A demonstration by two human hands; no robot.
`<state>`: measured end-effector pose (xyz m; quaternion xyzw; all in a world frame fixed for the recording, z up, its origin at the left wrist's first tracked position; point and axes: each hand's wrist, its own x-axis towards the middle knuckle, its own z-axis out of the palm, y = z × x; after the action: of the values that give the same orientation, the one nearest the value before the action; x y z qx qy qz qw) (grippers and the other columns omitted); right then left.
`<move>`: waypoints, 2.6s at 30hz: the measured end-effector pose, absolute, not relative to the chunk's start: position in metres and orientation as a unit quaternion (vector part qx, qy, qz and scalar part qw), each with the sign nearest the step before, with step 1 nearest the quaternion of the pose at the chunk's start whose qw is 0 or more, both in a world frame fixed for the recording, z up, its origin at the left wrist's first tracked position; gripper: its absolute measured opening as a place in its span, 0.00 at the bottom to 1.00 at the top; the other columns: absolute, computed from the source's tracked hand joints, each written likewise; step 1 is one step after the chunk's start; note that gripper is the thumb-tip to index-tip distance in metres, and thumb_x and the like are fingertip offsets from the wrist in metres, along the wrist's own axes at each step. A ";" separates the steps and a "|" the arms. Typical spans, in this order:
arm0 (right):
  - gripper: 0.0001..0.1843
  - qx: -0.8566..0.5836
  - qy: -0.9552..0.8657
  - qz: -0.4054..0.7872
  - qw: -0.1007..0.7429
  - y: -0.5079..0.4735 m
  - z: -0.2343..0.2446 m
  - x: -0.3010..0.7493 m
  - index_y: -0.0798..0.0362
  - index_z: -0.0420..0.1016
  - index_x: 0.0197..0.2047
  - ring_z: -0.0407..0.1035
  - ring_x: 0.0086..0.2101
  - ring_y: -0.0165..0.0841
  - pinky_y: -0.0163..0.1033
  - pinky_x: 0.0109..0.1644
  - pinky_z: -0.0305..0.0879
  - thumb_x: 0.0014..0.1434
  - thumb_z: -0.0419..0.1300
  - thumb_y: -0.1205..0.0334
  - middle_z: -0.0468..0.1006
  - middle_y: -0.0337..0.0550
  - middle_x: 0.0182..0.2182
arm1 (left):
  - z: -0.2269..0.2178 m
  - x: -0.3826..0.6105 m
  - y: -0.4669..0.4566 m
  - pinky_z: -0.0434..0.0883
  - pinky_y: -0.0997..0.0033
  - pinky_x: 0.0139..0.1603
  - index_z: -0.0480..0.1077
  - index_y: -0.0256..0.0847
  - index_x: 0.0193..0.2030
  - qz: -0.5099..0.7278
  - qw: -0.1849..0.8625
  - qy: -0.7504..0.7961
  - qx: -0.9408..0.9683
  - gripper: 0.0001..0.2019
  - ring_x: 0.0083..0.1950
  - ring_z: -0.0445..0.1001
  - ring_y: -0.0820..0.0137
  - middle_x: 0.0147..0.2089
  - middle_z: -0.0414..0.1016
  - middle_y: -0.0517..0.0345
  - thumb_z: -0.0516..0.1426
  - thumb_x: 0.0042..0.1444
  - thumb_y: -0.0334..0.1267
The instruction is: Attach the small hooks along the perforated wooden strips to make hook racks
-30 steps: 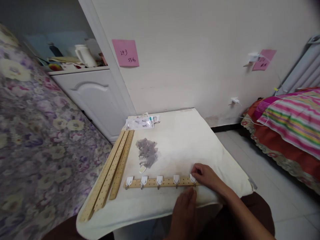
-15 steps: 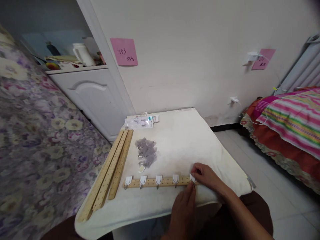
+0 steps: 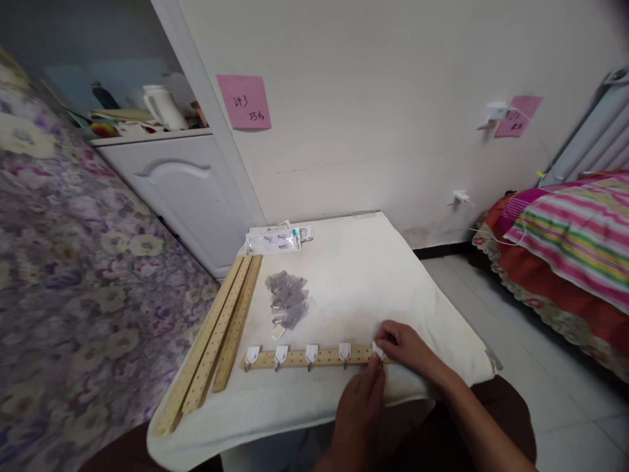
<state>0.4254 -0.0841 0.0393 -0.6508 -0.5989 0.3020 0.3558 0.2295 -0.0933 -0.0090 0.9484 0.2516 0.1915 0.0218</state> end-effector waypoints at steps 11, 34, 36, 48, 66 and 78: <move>0.05 -0.613 -0.589 0.372 0.371 -0.089 0.042 0.432 0.53 0.72 0.33 0.65 0.29 0.30 0.32 0.30 0.58 0.53 0.59 0.62 0.73 0.38 0.28 | -0.014 0.233 -0.091 0.75 0.60 0.48 0.63 0.35 0.56 0.204 0.009 0.253 0.946 0.23 0.55 0.70 0.61 0.63 0.63 0.44 0.48 0.53 0.23; 0.06 -0.590 -0.580 0.439 0.351 -0.079 0.039 0.437 0.55 0.72 0.31 0.62 0.26 0.28 0.31 0.30 0.57 0.51 0.61 0.61 0.72 0.36 0.25 | -0.019 0.231 -0.088 0.75 0.61 0.48 0.66 0.39 0.53 0.275 0.031 0.250 0.928 0.21 0.55 0.72 0.62 0.60 0.67 0.45 0.50 0.52 0.23; 0.07 -0.586 -0.579 0.443 0.353 -0.079 0.039 0.438 0.55 0.73 0.32 0.62 0.26 0.28 0.32 0.30 0.57 0.51 0.61 0.61 0.72 0.36 0.25 | -0.019 0.231 -0.088 0.75 0.61 0.47 0.67 0.39 0.52 0.264 0.035 0.253 0.930 0.20 0.55 0.72 0.61 0.61 0.67 0.45 0.50 0.52 0.24; 0.10 -0.617 -0.547 0.385 0.415 -0.081 0.041 0.442 0.54 0.72 0.36 0.64 0.30 0.31 0.34 0.34 0.60 0.56 0.55 0.57 0.72 0.38 0.28 | -0.013 0.225 -0.092 0.74 0.62 0.49 0.68 0.39 0.47 0.294 0.063 0.249 0.920 0.18 0.57 0.70 0.62 0.60 0.67 0.43 0.49 0.51 0.23; 0.06 -0.581 -0.636 0.344 0.374 -0.029 0.088 0.366 0.53 0.73 0.34 0.64 0.26 0.29 0.33 0.30 0.57 0.55 0.54 0.64 0.72 0.37 0.25 | -0.045 0.200 -0.092 0.60 0.68 0.32 0.68 0.42 0.31 0.307 0.106 0.193 0.926 0.02 0.32 0.64 0.69 0.30 0.69 0.58 0.55 0.51 0.32; 0.15 -0.514 -0.849 0.099 0.065 0.063 0.070 0.241 0.53 0.75 0.44 0.71 0.36 0.38 0.38 0.36 0.64 0.52 0.58 0.70 0.74 0.52 0.42 | -0.092 0.219 -0.090 0.59 0.67 0.29 0.69 0.44 0.25 0.272 0.102 0.225 0.930 0.15 0.28 0.68 0.68 0.25 0.74 0.58 0.51 0.60 0.45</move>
<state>0.2415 0.0625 0.0704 -0.5144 -0.8493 0.0994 0.0646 0.2185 -0.0902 -0.0917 0.9301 0.2253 0.2717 0.1017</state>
